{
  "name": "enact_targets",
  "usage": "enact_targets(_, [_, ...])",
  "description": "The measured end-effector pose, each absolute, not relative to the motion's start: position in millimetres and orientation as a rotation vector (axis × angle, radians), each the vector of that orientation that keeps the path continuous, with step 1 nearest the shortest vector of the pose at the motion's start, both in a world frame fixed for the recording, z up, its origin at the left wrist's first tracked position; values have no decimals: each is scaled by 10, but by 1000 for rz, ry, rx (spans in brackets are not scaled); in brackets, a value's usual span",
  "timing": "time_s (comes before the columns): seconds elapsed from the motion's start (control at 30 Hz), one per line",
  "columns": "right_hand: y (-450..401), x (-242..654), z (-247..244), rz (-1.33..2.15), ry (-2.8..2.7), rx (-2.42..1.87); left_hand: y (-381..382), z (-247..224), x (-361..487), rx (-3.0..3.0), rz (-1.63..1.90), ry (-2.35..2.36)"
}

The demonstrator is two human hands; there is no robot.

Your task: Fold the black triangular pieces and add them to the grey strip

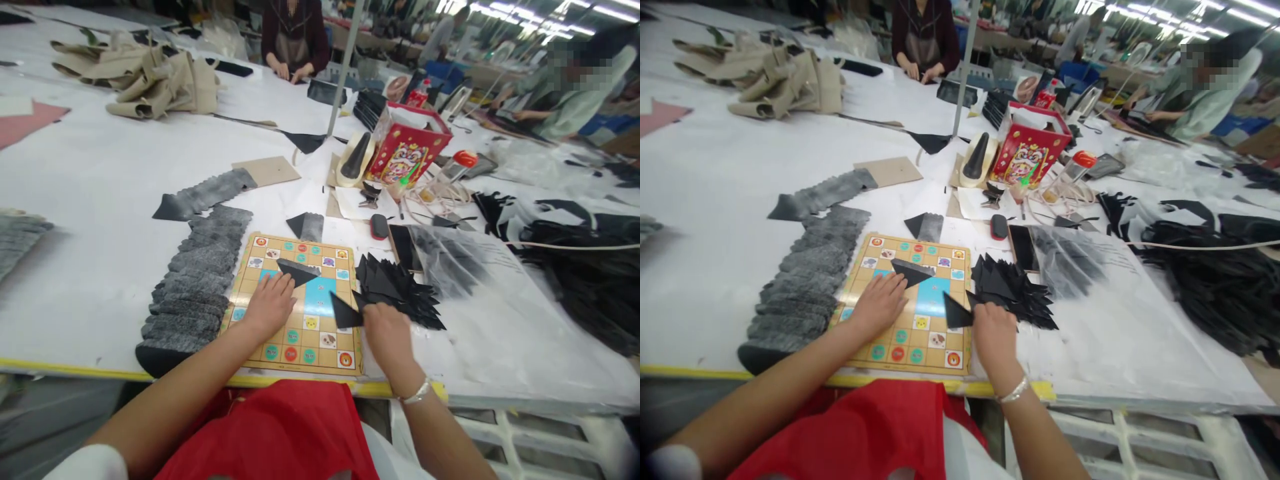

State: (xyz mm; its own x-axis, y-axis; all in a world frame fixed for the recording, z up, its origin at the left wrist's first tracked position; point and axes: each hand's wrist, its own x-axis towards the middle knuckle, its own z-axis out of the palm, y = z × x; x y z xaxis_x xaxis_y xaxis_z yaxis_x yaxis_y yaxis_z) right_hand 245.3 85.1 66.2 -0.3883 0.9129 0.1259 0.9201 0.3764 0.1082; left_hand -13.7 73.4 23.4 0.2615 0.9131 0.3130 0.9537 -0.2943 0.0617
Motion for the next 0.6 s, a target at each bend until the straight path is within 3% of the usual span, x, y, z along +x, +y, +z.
enact_targets(0.1, [992, 2688, 773, -425, -2375, -1724, 540, 211, -118, -2414, -384, -1766])
enact_targets(0.33, [873, 1621, 620, 208, -2675, -1135, -199, 175, -173, -2462, -505, -1532])
enact_targets(0.6, [867, 1105, 592, 311, -2933, -1167, -200, 161, -360, -2360, -446, -1797])
